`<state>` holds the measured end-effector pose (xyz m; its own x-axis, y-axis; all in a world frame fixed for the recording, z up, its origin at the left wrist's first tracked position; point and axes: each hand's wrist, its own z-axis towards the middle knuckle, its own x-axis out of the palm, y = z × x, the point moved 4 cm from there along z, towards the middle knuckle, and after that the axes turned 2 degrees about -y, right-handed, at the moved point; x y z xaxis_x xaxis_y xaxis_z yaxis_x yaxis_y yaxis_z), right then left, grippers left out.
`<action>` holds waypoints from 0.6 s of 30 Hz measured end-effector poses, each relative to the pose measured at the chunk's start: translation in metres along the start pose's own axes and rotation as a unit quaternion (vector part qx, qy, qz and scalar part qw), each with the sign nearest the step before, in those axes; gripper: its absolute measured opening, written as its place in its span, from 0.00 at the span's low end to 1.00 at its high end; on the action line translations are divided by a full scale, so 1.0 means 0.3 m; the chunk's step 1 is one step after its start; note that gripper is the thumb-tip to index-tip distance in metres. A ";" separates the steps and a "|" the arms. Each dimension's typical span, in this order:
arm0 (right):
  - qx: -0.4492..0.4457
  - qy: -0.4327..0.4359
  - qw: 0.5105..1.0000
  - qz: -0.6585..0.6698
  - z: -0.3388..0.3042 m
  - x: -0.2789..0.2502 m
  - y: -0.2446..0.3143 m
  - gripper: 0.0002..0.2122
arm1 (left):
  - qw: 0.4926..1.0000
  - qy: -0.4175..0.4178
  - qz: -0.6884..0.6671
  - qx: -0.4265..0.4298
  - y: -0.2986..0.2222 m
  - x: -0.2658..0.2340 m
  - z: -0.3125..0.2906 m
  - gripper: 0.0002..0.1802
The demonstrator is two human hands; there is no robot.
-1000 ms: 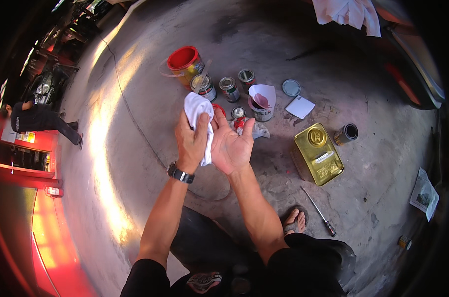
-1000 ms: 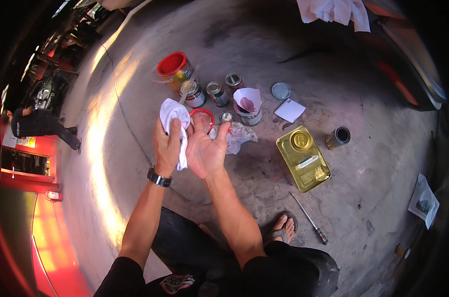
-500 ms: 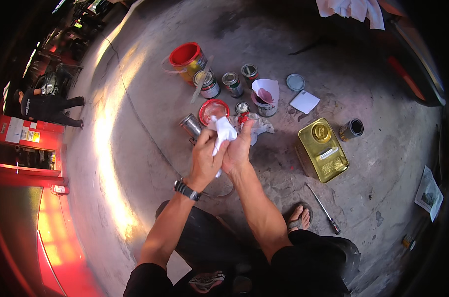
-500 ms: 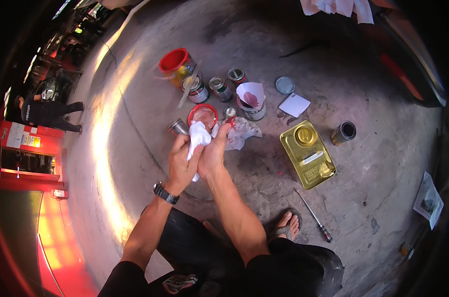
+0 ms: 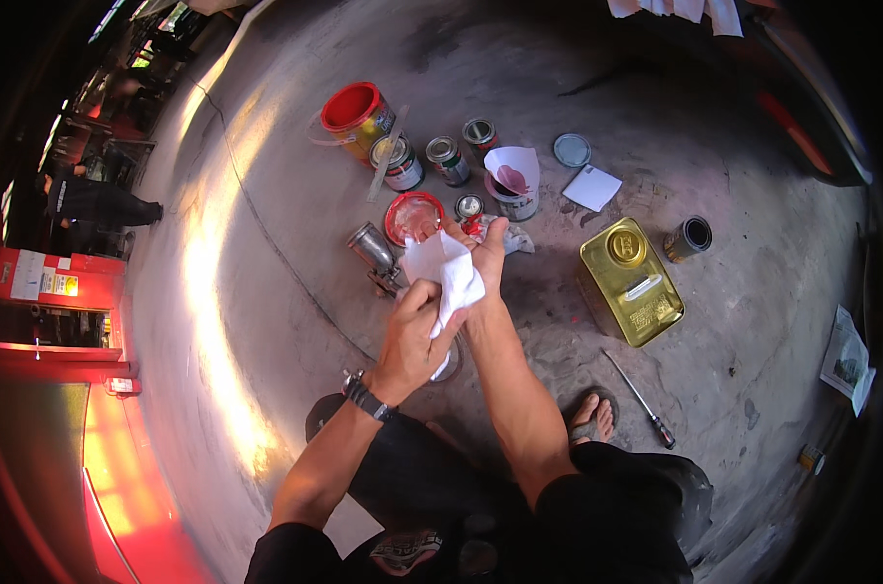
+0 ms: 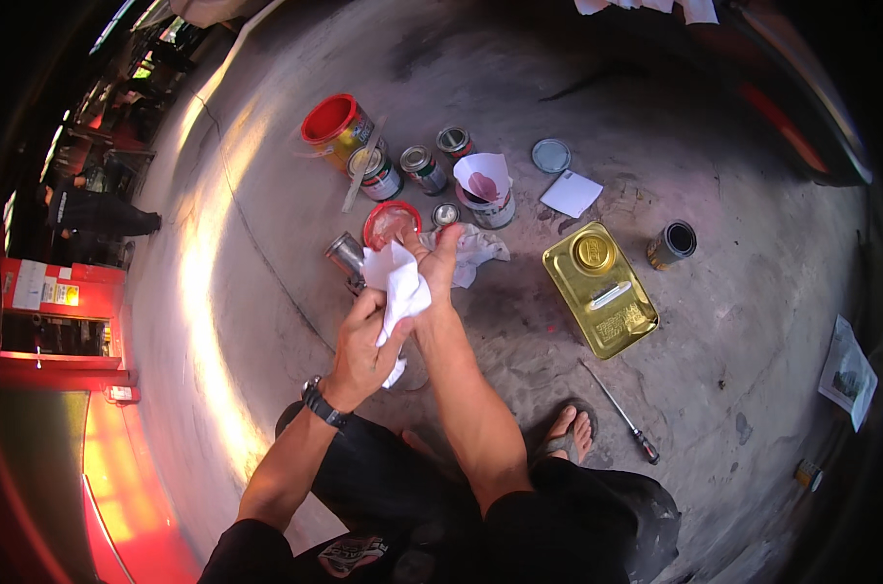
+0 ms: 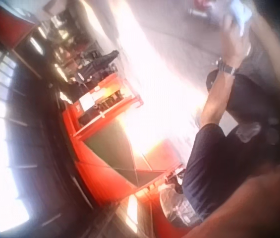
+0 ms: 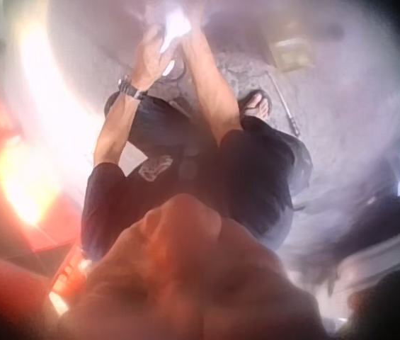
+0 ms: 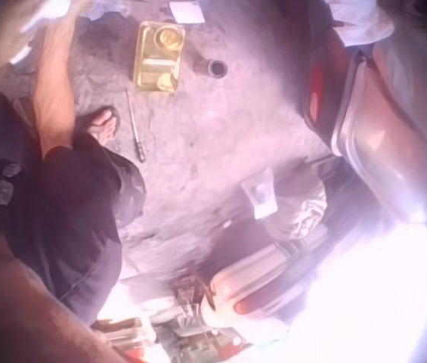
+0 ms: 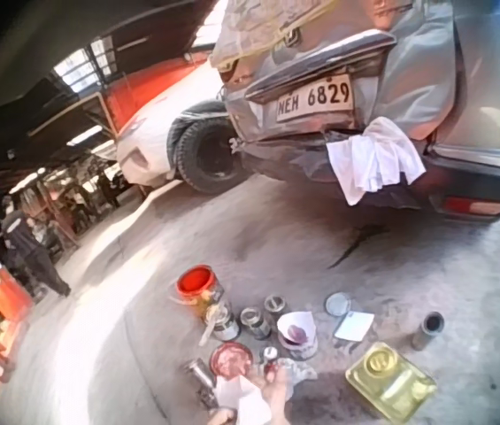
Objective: The person sits on the floor and cleans hands and a paint sprayer using a cloth and solvent from a yellow tin. The person then stands, walks through the garage, and connects the sprayer to an air compressor.
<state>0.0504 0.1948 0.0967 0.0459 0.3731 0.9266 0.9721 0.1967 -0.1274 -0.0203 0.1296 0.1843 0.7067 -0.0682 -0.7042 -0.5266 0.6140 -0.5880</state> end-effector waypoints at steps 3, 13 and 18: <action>0.001 0.079 0.995 0.058 0.008 -0.020 0.013 0.51 | 0.997 0.001 0.055 -0.050 0.047 -0.025 -0.033 0.10; -0.109 0.030 0.992 -0.062 -0.030 0.080 -0.037 0.51 | 0.994 -0.082 -0.015 -0.066 0.012 -0.006 0.045 0.20; -0.167 0.109 0.922 -0.331 -0.011 0.055 -0.071 0.49 | 0.975 -0.144 -0.081 -0.149 0.078 -0.008 0.049 0.23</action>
<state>0.0311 0.1937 0.1158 -0.5729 0.0744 0.8162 0.8189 0.0116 0.5738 -0.0273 0.1555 0.1779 0.8729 0.1037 -0.4767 -0.4803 0.3539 -0.8025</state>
